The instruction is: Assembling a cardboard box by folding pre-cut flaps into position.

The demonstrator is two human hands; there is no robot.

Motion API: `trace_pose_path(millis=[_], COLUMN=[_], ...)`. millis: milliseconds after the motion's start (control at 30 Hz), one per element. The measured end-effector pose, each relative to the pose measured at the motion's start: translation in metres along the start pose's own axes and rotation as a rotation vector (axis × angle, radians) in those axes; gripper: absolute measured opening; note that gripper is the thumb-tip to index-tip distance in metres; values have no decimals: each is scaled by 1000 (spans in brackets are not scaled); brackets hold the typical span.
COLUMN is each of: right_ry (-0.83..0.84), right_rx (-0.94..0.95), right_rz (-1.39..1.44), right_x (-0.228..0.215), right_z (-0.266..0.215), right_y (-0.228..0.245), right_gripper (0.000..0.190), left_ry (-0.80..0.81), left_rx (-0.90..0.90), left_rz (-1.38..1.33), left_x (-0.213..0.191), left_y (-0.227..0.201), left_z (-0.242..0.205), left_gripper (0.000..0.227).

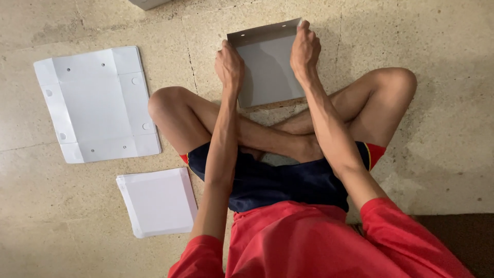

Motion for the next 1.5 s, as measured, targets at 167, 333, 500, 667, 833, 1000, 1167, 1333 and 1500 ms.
trace_pose_path(millis=[167, 333, 500, 667, 833, 1000, 1167, 1333, 1500], right_ry=[19, 53, 66, 42, 25, 41, -4, 71, 116], right_rx=[-82, -68, -55, -2, 17, 66, -7, -13, 36], right_rz=[36, 81, 73, 80, 39, 90, 20, 144, 119], right_x=[-6, -5, -4, 2, 1, -11, -9, -4, 6], right_z=[0, -2, -2, -1, 3, 8, 7, 3, 2], right_y=[4, 1, 0, -7, -7, 0, 1, -1, -11], right_gripper=[6, 11, 22, 18, 15, 11, 8, 24, 14], left_ry=[-70, 30, -9, -37, -178, -124, -30, 13, -73], left_rx=[74, 7, 33, 9, 85, 19, -29, -60, -1], left_rz=[-16, 72, -7, 101, 124, 148, 131, 153, 167], left_x=[4, 2, -6, 13, 21, 28, 4, 0, 14], left_y=[3, -3, -2, 7, 16, 21, 2, -1, 11], left_z=[-1, 3, 0, 4, 2, 5, 5, 7, 7], left_gripper=[13, 15, 16, 15, 10, 15, 14, 15, 17])
Point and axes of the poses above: each hand's wrist, its own z-axis towards the middle knuckle, its own x-axis out of the palm, y = z × x, the point moved 8 cm from there along z, towards the middle knuckle, and after that the axes turned 7 degrees about -y, right-handed, at the moved point
